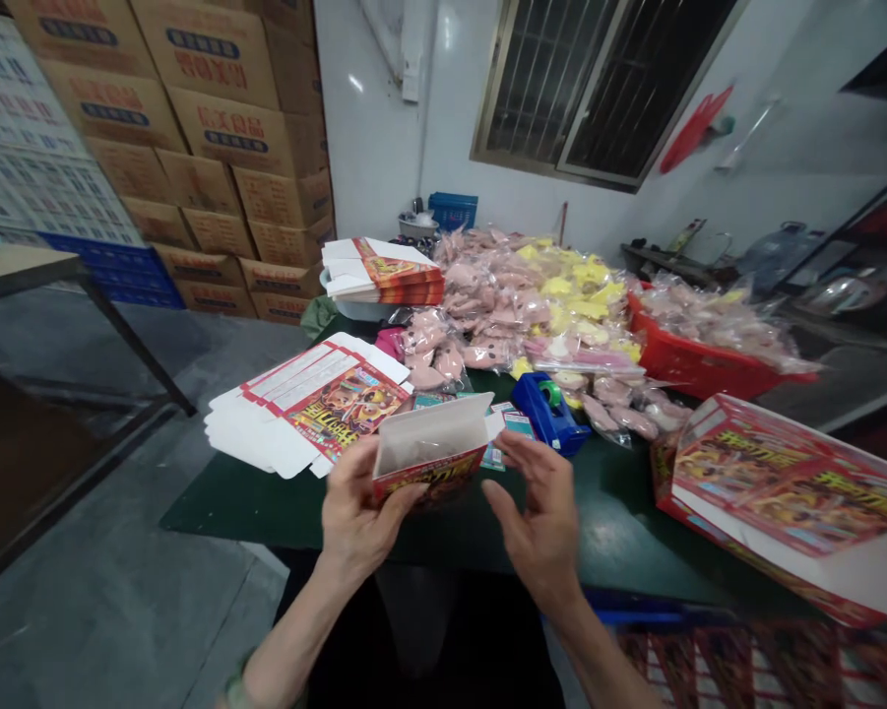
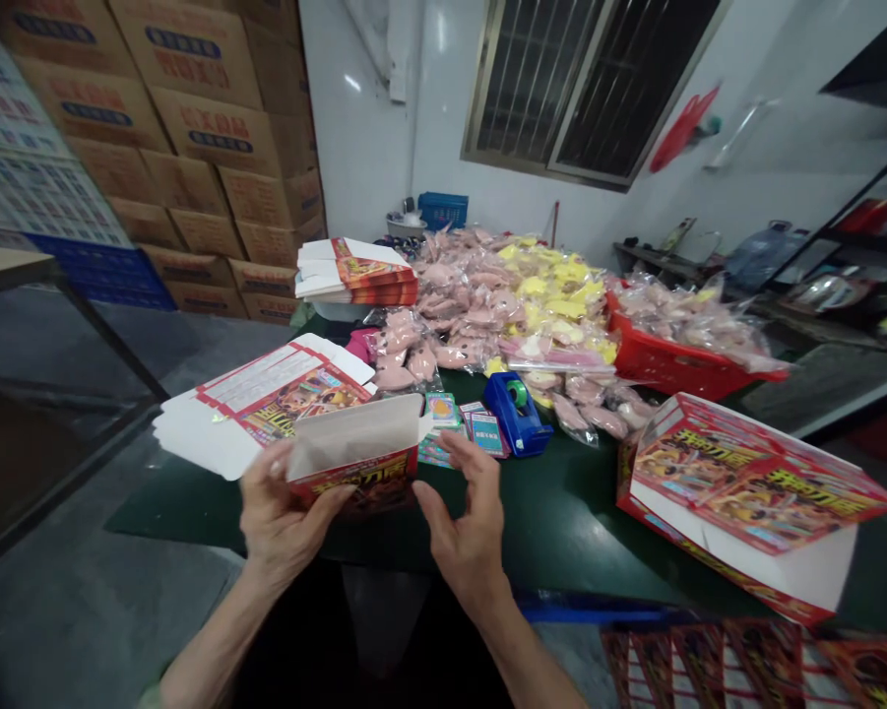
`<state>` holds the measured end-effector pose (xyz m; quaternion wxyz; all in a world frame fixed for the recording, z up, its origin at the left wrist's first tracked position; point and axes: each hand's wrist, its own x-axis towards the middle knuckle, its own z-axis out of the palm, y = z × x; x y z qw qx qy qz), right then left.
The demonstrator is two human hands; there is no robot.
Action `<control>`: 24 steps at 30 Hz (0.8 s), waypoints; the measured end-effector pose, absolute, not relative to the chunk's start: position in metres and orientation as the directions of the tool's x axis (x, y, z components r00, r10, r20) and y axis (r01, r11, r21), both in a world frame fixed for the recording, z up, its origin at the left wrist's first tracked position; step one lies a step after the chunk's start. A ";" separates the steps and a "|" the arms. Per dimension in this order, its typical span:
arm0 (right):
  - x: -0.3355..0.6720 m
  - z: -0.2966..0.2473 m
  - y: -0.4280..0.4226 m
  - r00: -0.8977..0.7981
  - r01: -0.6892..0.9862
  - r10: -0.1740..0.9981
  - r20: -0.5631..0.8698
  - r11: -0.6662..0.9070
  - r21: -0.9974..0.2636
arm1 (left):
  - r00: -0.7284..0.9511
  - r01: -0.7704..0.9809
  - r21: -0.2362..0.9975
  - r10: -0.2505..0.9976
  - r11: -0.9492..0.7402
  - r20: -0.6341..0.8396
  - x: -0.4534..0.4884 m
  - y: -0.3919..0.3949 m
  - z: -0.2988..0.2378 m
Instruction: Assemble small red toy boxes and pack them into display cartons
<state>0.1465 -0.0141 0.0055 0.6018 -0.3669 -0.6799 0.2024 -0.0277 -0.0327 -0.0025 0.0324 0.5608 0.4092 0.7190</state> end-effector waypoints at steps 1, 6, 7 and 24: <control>0.142 -0.001 -0.009 -0.030 0.227 0.755 0.656 0.644 -0.731 | -0.316 0.445 0.612 0.525 -0.653 0.790 -0.029 -0.030 -0.007; 0.135 -0.008 0.006 -0.113 0.244 0.682 0.722 0.724 -0.645 | -0.180 0.463 0.606 0.601 -0.647 0.779 -0.036 -0.031 -0.013; 0.137 -0.005 0.007 -0.155 0.264 0.660 0.735 0.745 -0.613 | -0.168 0.467 0.603 0.604 -0.647 0.779 -0.038 -0.033 -0.009; 0.155 0.033 0.001 -0.300 0.118 0.728 0.616 0.670 -0.733 | -0.302 -0.270 0.846 0.875 -0.460 0.379 -0.028 -0.028 0.038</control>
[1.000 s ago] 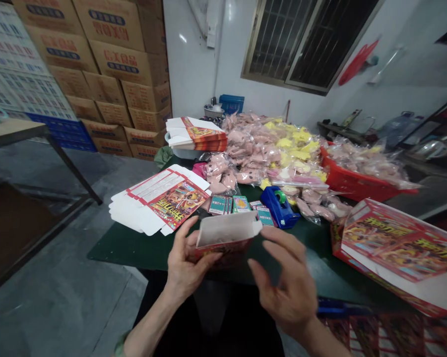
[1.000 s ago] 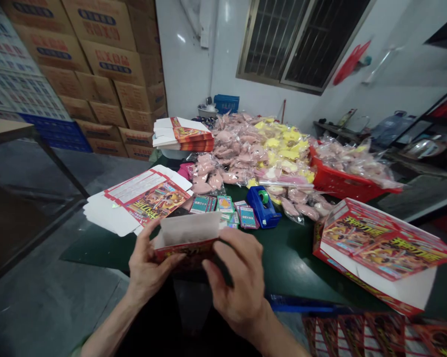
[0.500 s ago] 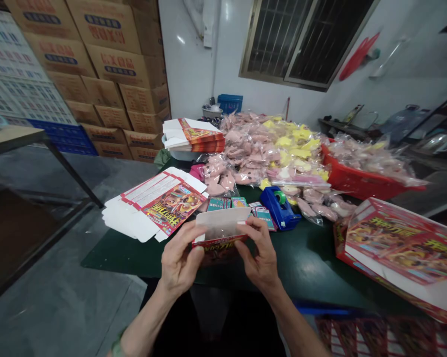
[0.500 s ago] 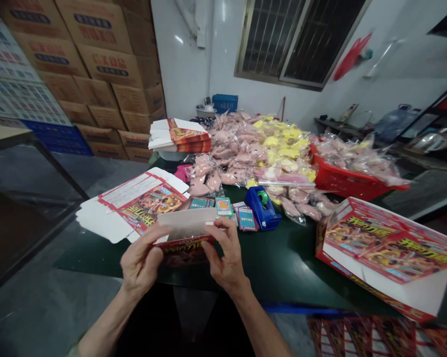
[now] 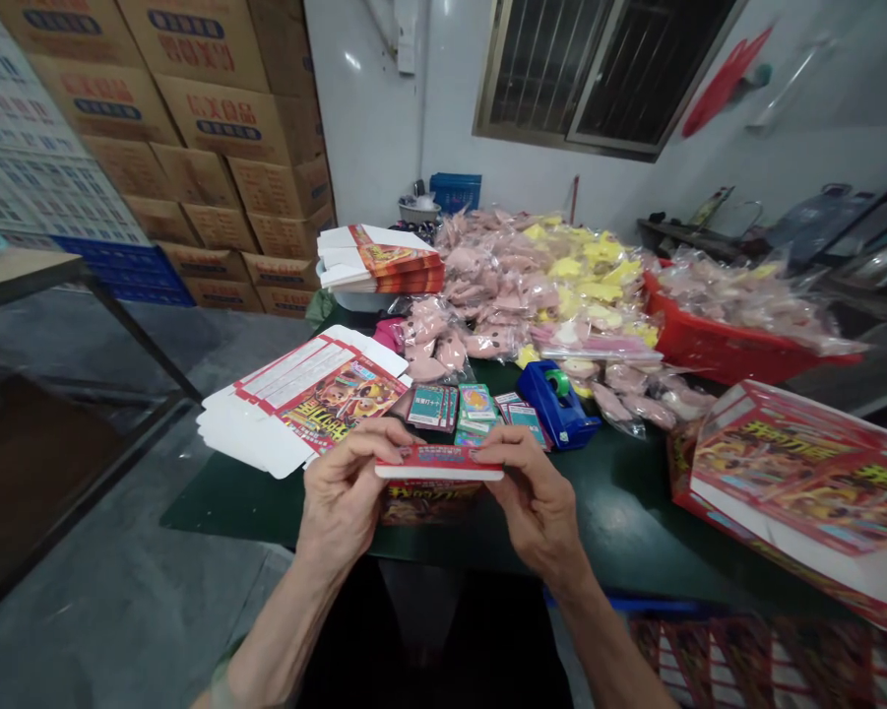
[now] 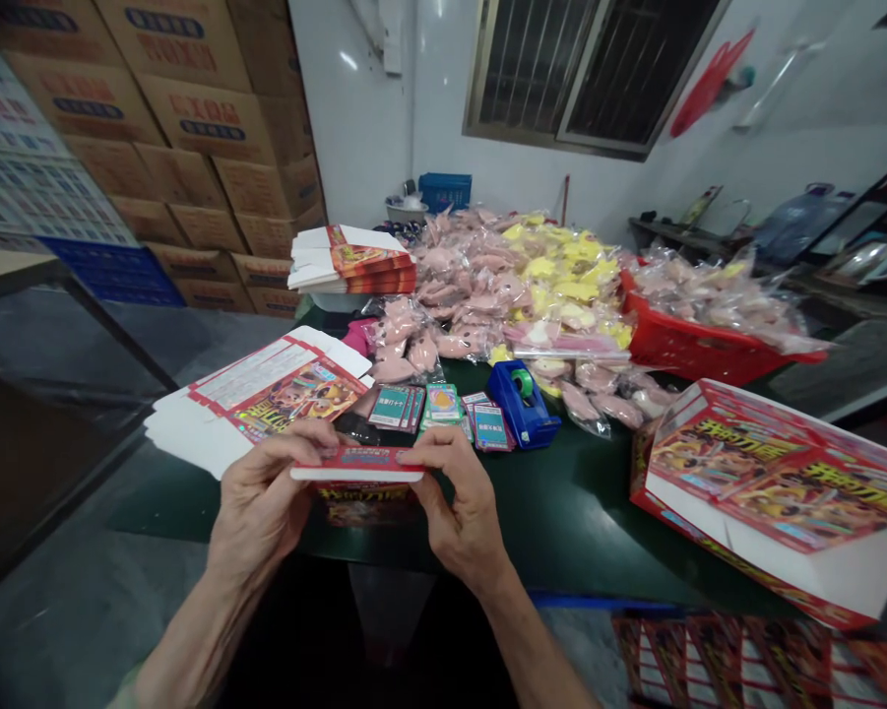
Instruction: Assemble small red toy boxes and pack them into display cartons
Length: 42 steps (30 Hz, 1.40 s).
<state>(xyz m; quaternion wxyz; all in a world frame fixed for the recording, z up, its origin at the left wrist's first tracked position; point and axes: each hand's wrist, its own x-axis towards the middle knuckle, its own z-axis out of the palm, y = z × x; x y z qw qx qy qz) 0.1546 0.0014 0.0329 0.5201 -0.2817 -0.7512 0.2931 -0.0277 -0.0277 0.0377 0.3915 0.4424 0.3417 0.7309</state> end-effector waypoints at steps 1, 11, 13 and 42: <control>0.156 0.034 0.000 -0.286 0.115 0.725 0.626 0.675 -0.729 | -0.311 -0.280 0.838 0.870 -0.469 0.383 -0.028 -0.027 0.038; 0.157 0.044 -0.013 -0.236 0.219 0.756 0.611 0.653 -0.725 | -0.145 -0.130 0.887 0.894 -0.442 0.424 -0.035 -0.042 0.036; 0.152 0.046 -0.014 -0.213 0.254 0.762 0.612 0.648 -0.718 | -0.130 0.030 0.893 0.885 -0.448 0.448 -0.036 -0.043 0.037; 0.131 0.001 -0.031 -0.128 0.458 0.501 0.856 0.795 -0.396 | -0.082 0.262 0.715 0.724 -0.648 0.685 -0.034 -0.037 0.012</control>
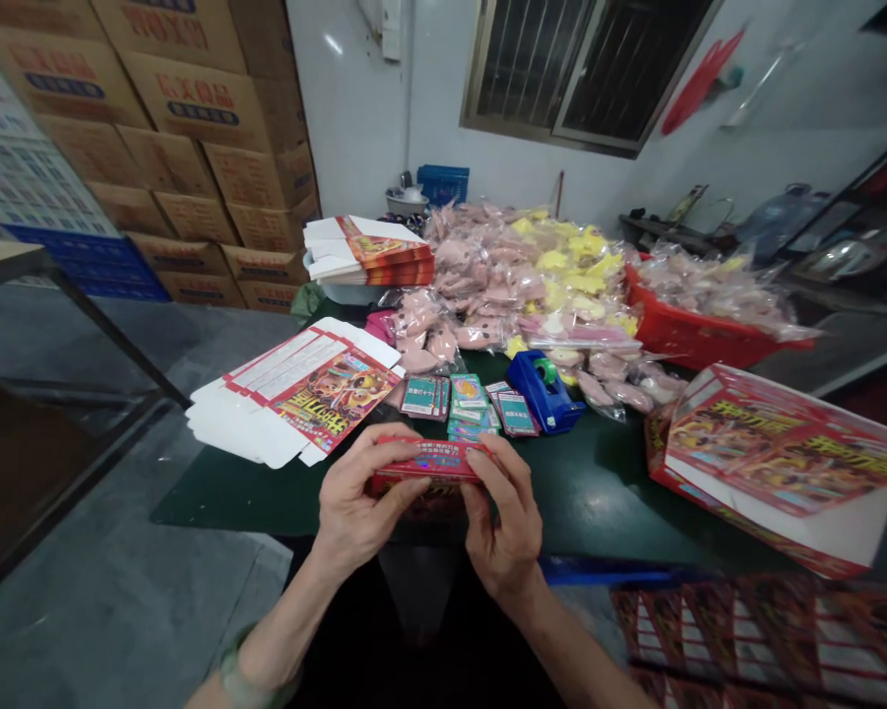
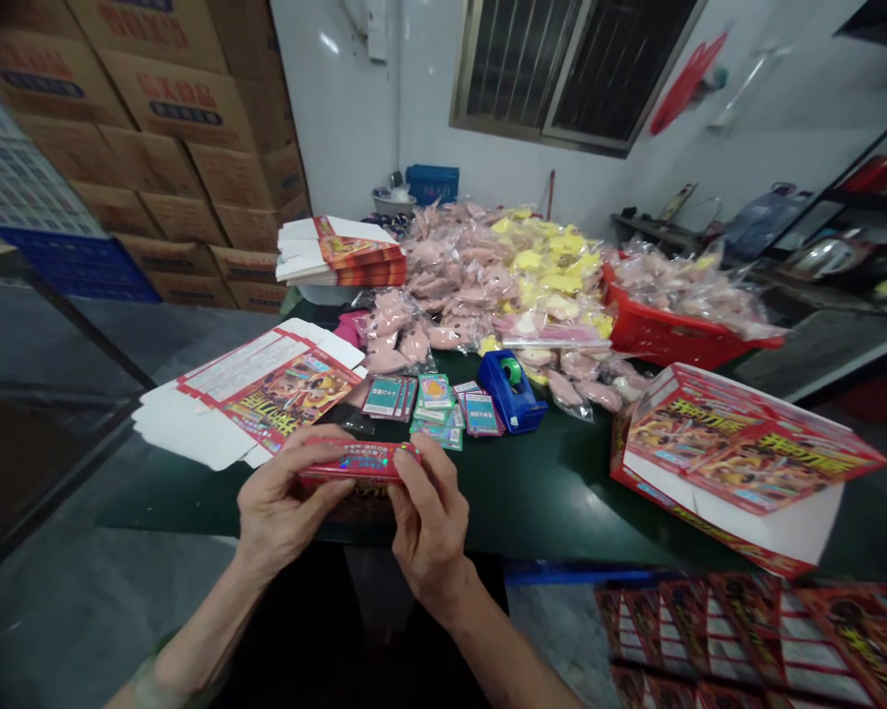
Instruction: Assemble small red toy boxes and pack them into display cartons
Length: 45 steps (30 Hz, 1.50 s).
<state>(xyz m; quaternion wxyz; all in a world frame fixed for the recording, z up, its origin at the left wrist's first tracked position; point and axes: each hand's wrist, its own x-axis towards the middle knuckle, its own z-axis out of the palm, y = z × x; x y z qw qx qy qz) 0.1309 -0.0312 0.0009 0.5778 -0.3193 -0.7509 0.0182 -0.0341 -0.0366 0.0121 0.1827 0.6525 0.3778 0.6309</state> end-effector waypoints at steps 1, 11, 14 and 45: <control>0.135 0.004 -0.029 -0.157 0.431 0.511 0.845 0.805 -0.407 | -0.102 0.296 0.712 0.720 -0.637 0.687 -0.032 -0.039 0.014; 0.263 0.011 0.075 0.291 0.648 0.842 0.454 0.175 -0.741 | -0.200 0.393 0.644 0.622 -0.656 0.757 -0.001 -0.043 0.011; 0.284 0.012 0.107 0.239 0.659 0.930 0.279 0.056 -0.750 | -0.180 0.385 0.645 0.632 -0.660 0.754 -0.004 -0.041 0.006; 0.277 -0.043 0.101 0.485 0.012 0.871 -0.074 -0.091 -0.996 | -0.188 0.429 0.608 0.592 -0.668 0.784 -0.005 -0.037 0.011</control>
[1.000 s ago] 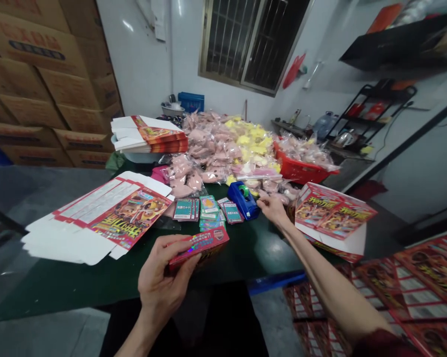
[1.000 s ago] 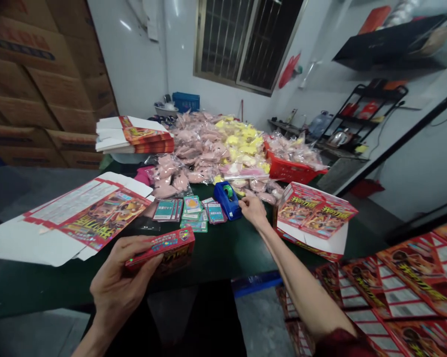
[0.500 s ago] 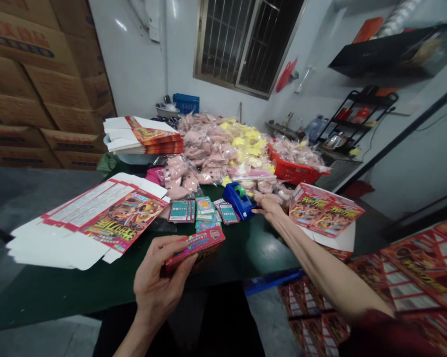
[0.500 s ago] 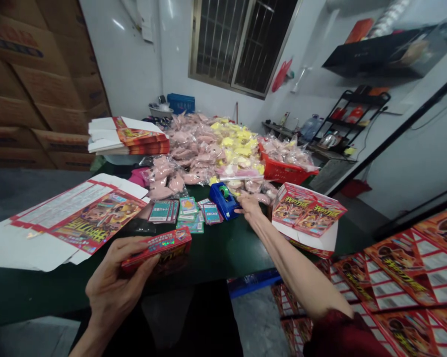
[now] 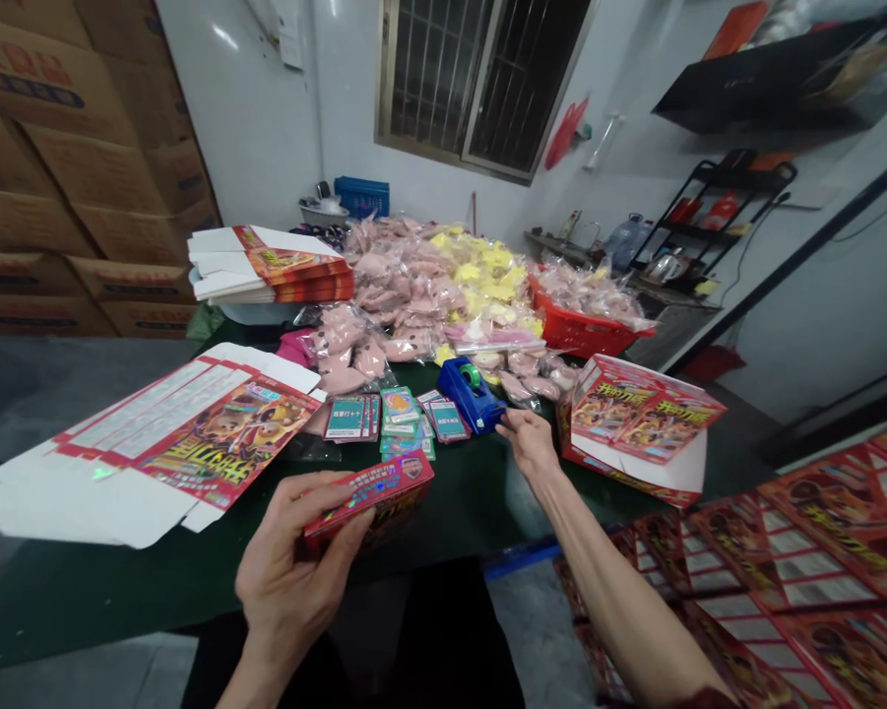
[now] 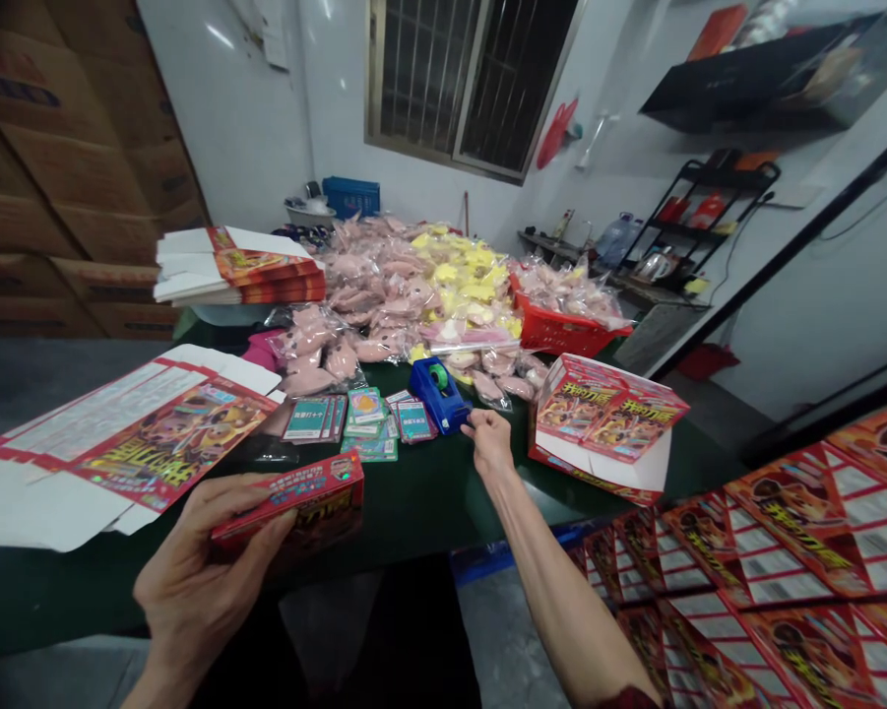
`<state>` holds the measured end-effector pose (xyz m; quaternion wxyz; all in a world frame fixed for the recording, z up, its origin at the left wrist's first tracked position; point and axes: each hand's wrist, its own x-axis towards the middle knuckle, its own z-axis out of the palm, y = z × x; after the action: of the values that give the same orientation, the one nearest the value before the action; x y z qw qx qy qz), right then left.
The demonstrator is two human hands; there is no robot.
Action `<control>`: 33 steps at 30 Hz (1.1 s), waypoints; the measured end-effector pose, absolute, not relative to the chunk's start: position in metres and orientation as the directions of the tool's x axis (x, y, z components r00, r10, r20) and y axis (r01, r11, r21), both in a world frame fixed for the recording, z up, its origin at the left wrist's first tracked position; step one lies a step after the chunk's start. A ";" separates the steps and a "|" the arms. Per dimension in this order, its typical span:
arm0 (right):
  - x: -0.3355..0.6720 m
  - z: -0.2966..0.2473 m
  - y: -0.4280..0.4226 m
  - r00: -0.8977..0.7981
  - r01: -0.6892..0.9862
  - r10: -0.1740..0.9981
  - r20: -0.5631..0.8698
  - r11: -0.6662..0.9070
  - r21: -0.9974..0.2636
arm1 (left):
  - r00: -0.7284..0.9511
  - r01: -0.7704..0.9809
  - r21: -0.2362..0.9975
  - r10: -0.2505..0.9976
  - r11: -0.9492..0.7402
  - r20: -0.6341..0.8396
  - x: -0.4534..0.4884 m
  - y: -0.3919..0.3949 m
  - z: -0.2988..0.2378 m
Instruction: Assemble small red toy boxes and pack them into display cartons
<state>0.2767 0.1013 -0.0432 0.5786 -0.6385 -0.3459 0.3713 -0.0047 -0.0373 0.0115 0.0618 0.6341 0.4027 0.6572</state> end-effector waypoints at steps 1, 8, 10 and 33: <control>0.277 -0.046 0.101 0.477 0.027 0.875 -0.080 -0.106 -0.994 | -0.188 0.437 0.604 0.590 -0.666 0.786 -0.004 -0.037 0.012; 0.275 -0.050 0.107 0.480 0.248 0.877 -0.036 -0.175 -0.953 | -0.197 0.458 0.604 0.588 -0.652 0.784 -0.003 -0.035 0.013; 0.274 -0.044 0.102 0.486 0.319 0.874 0.014 -0.162 -0.934 | -0.203 0.462 0.603 0.585 -0.650 0.785 -0.004 -0.034 0.012; 0.112 0.039 -0.064 0.059 -0.243 0.998 0.005 0.019 -0.970 | -0.060 0.458 0.573 0.619 -0.680 0.783 -0.008 -0.047 0.014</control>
<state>0.1119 -0.0635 0.0385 0.5749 -0.4459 -0.4233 0.5399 -0.0082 -0.0465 0.0139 0.0659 0.6825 0.3945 0.6117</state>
